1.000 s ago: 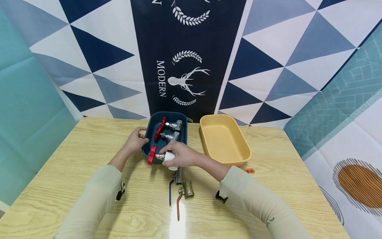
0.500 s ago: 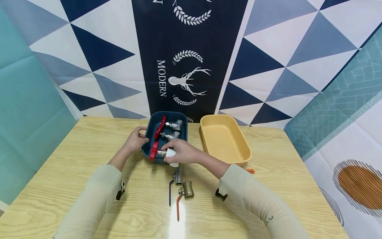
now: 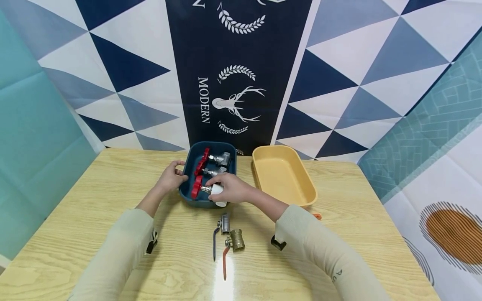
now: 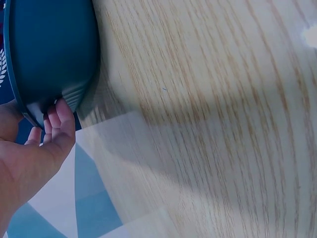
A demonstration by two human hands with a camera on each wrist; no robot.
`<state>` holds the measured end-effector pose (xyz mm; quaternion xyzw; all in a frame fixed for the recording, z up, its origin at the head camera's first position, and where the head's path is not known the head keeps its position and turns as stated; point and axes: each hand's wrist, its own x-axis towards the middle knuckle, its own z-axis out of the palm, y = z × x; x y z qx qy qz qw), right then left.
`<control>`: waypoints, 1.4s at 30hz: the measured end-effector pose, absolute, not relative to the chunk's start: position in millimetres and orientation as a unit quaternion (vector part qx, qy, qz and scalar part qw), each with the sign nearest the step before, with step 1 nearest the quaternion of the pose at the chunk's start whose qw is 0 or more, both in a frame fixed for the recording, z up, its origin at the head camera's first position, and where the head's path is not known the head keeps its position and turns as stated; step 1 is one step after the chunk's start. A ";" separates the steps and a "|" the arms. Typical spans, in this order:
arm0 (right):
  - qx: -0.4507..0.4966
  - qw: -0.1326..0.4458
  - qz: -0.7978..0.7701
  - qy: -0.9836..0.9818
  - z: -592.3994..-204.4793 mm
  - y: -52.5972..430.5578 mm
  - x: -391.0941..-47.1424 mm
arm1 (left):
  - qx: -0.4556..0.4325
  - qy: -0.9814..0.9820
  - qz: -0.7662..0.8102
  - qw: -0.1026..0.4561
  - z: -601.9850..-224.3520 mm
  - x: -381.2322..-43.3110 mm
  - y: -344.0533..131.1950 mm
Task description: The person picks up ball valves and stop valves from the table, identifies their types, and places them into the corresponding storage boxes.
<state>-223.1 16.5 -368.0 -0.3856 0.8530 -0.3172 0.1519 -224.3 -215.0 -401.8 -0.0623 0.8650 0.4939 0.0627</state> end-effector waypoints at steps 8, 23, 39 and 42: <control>-0.379 0.156 -0.316 0.855 -371.1 17.9 -225.9 | -0.064 0.868 0.489 0.062 -402.3 -225.6 -215.2; -0.373 0.148 -0.299 0.866 -374.4 17.0 -238.8 | -0.059 0.870 0.486 0.062 -403.6 -225.8 -216.6; -0.366 0.148 -0.305 0.867 -373.7 10.2 -246.4 | -0.062 0.872 0.481 0.062 -402.4 -227.3 -215.9; -0.356 0.147 -0.293 0.875 -375.8 9.4 -247.7 | -0.063 0.872 0.481 0.064 -402.2 -226.4 -215.3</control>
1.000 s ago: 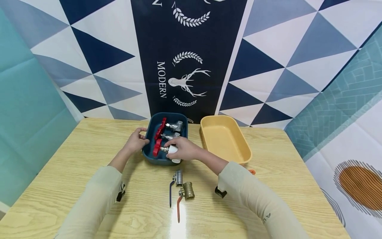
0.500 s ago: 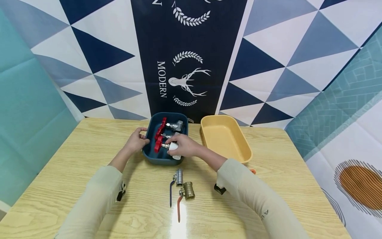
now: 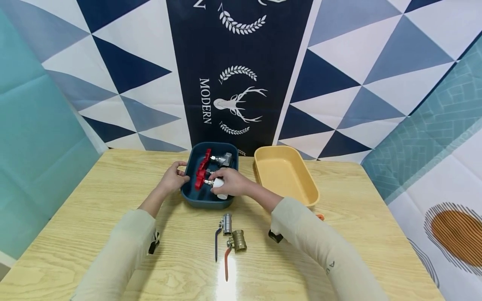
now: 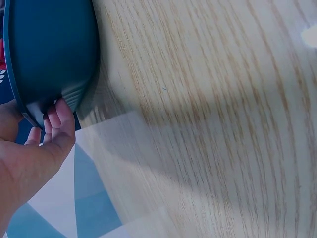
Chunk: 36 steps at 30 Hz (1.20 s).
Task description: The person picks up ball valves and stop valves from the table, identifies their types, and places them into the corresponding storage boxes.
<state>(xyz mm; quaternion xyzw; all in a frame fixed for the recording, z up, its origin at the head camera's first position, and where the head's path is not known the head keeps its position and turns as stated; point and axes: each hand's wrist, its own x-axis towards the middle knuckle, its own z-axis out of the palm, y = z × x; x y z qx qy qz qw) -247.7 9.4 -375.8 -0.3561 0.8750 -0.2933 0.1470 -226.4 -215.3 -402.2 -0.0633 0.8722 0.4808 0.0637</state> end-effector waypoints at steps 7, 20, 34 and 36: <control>-0.353 0.152 -0.282 0.879 -379.7 5.5 -251.0 | -0.067 0.870 0.484 0.062 -401.9 -225.9 -215.3; -0.379 0.148 -0.282 0.869 -386.6 -6.9 -255.4 | -0.073 0.867 0.488 0.062 -401.2 -226.9 -214.8; -0.374 0.172 -0.296 0.862 -394.4 -11.0 -253.4 | -0.066 0.867 0.491 0.058 -402.9 -226.1 -214.8; -0.377 0.171 -0.295 0.861 -395.2 -12.0 -253.4 | -0.066 0.867 0.491 0.058 -403.1 -225.6 -215.2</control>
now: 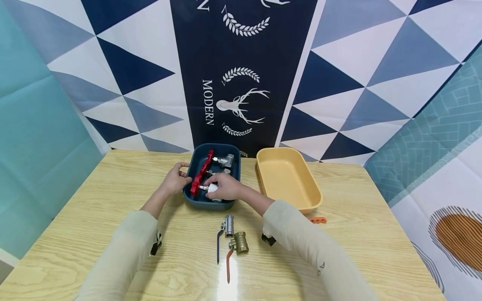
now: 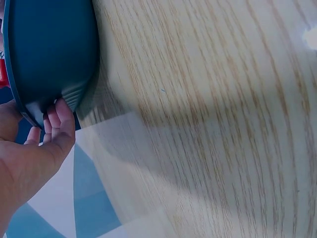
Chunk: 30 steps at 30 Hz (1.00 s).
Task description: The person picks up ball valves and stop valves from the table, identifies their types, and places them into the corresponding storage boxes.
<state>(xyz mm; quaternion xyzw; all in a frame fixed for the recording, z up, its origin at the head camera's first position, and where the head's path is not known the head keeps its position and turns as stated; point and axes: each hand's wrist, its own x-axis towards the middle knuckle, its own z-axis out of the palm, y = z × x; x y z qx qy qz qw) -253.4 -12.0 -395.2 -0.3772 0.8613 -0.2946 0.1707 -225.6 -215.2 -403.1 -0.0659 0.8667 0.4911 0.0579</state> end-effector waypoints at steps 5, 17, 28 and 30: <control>-0.376 0.175 -0.301 0.859 -395.9 -13.6 -252.6 | -0.065 0.866 0.492 0.058 -404.1 -224.6 -214.9; -0.373 0.176 -0.288 0.864 -399.5 -15.7 -253.0 | -0.060 0.866 0.493 0.057 -403.8 -224.4 -214.9; -0.385 0.177 -0.272 0.864 -399.6 -17.2 -252.8 | -0.068 0.865 0.494 0.062 -401.6 -223.8 -214.4; -0.391 0.171 -0.264 0.865 -400.2 -17.5 -252.5 | -0.069 0.865 0.493 0.062 -401.9 -224.2 -214.1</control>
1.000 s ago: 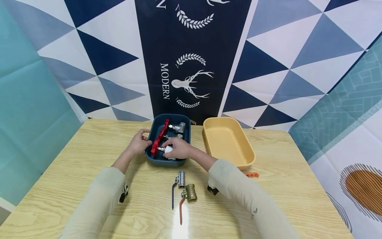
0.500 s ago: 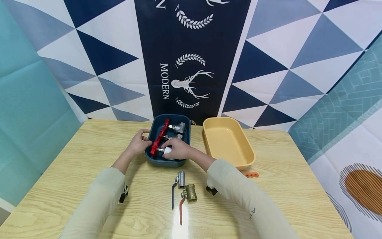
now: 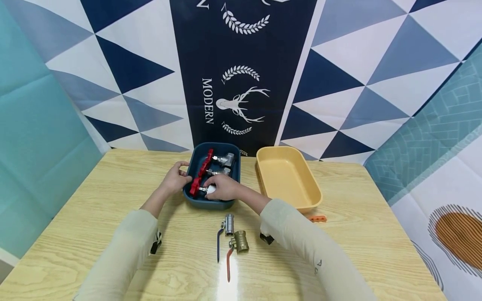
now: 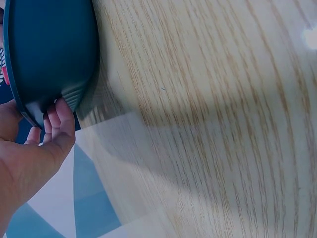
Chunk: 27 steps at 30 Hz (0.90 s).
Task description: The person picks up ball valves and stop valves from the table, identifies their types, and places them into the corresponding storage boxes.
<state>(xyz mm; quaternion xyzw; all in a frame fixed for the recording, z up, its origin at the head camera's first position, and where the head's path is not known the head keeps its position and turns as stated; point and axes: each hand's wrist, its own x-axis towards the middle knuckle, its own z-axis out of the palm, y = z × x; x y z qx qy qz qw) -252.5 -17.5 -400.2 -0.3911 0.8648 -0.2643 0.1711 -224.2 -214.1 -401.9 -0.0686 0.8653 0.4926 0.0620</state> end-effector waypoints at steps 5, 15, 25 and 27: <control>-0.400 0.168 -0.242 0.868 -401.1 -19.5 -252.6 | -0.067 0.865 0.494 0.061 -402.2 -225.5 -214.6; -0.400 0.180 -0.185 0.879 -397.4 -23.6 -247.6 | -0.072 0.863 0.496 0.066 -403.5 -225.7 -214.9; -0.398 0.199 -0.180 0.877 -399.4 -25.6 -248.7 | -0.069 0.860 0.501 0.062 -405.6 -226.4 -216.2; -0.396 0.203 -0.179 0.878 -399.8 -25.9 -249.0 | -0.067 0.858 0.506 0.062 -405.9 -226.7 -216.3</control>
